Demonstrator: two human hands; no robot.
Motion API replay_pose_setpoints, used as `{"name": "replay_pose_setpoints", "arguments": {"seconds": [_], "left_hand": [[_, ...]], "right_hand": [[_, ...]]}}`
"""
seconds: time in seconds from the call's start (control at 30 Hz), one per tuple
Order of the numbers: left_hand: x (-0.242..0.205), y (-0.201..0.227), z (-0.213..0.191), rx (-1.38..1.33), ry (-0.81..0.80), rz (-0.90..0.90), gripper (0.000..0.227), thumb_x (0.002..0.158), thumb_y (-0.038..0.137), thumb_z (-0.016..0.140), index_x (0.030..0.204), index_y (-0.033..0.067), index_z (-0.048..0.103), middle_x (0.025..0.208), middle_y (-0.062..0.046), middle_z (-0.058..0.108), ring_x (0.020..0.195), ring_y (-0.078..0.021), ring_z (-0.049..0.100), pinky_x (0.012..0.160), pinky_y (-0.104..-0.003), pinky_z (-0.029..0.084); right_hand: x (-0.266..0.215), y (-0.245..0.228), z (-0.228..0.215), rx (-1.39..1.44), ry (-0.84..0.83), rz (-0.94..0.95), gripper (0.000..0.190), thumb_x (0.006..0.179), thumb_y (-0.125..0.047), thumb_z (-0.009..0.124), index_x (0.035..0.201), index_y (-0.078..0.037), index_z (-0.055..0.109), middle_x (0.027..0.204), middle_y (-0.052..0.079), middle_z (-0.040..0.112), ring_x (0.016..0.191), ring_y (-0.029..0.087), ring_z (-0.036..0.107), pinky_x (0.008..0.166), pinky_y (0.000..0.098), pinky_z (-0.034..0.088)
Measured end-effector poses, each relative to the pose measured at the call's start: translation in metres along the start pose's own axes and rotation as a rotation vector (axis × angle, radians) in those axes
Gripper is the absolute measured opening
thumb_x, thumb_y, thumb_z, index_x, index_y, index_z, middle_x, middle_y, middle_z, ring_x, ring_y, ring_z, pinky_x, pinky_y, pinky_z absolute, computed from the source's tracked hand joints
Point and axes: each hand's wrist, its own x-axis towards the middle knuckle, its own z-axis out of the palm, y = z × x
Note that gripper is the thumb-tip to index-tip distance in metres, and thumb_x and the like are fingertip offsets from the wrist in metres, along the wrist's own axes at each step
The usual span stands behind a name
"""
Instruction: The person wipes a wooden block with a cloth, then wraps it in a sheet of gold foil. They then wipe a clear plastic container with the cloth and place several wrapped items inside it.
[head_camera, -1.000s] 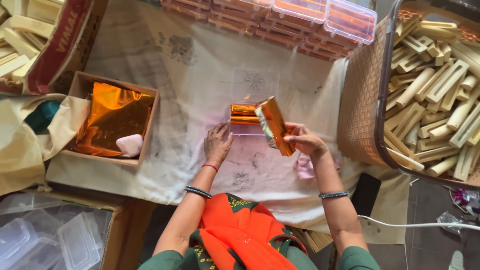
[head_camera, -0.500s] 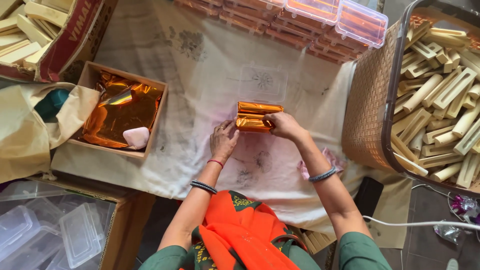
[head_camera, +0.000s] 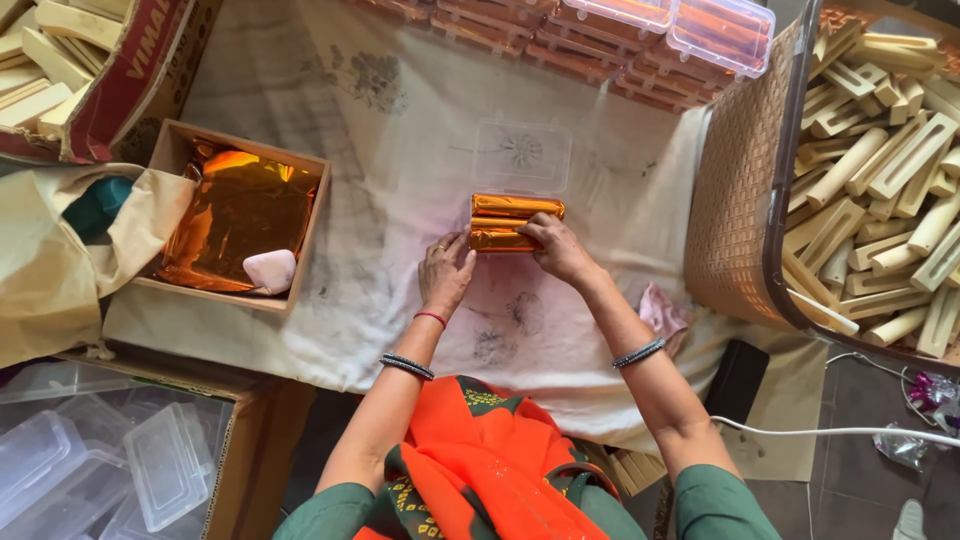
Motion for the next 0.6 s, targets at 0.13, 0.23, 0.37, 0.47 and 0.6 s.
{"name": "replay_pose_setpoints", "arguments": {"seconds": [0.13, 0.23, 0.37, 0.47, 0.6], "left_hand": [[0.001, -0.002, 0.002, -0.006, -0.012, 0.011, 0.052, 0.092, 0.034, 0.068, 0.144, 0.0312, 0.060, 0.132, 0.001, 0.065, 0.123, -0.0244, 0.058, 0.099, -0.042, 0.048], [0.003, -0.001, -0.002, -0.013, -0.027, 0.004, 0.052, 0.092, 0.034, 0.068, 0.144, 0.0305, 0.060, 0.133, 0.000, 0.066, 0.124, -0.0247, 0.057, 0.099, -0.043, 0.048], [0.004, -0.026, 0.026, 0.027, -0.040, -0.055, 0.050, 0.092, 0.039, 0.073, 0.138, 0.0228, 0.061, 0.138, -0.003, 0.063, 0.131, -0.0262, 0.055, 0.103, -0.044, 0.047], [-0.002, 0.018, -0.020, 0.045, 0.023, 0.036, 0.061, 0.091, 0.034, 0.071, 0.149, 0.0215, 0.056, 0.146, -0.010, 0.053, 0.131, -0.0302, 0.051, 0.103, -0.046, 0.045], [-0.007, 0.030, -0.018, 0.138, 0.036, 0.203, 0.067, 0.088, 0.034, 0.073, 0.151, 0.0217, 0.054, 0.150, -0.007, 0.050, 0.138, -0.0294, 0.046, 0.108, -0.047, 0.039]], "right_hand": [[-0.006, -0.001, -0.002, 0.167, 0.036, 0.043, 0.056, 0.069, 0.007, 0.072, 0.123, -0.009, 0.069, 0.117, 0.012, 0.061, 0.113, 0.033, 0.060, 0.095, 0.0405, 0.053], [-0.016, -0.015, -0.014, 0.208, 0.148, 0.009, 0.058, 0.066, 0.004, 0.076, 0.123, -0.009, 0.069, 0.120, 0.014, 0.061, 0.114, 0.033, 0.060, 0.098, 0.0399, 0.053], [-0.054, -0.011, -0.025, 0.266, 0.499, 0.260, 0.053, 0.075, -0.005, 0.086, 0.125, -0.007, 0.070, 0.123, 0.016, 0.063, 0.112, 0.028, 0.064, 0.095, 0.0393, 0.054], [-0.081, 0.032, 0.018, 0.387, 0.687, 0.528, 0.032, 0.087, -0.008, 0.079, 0.118, -0.011, 0.074, 0.114, 0.009, 0.070, 0.104, 0.018, 0.072, 0.085, 0.0295, 0.064], [-0.083, 0.022, 0.030, 0.328, 0.647, 0.509, 0.025, 0.090, -0.008, 0.077, 0.115, -0.010, 0.077, 0.107, 0.008, 0.072, 0.096, 0.016, 0.072, 0.074, 0.0272, 0.064]]}}
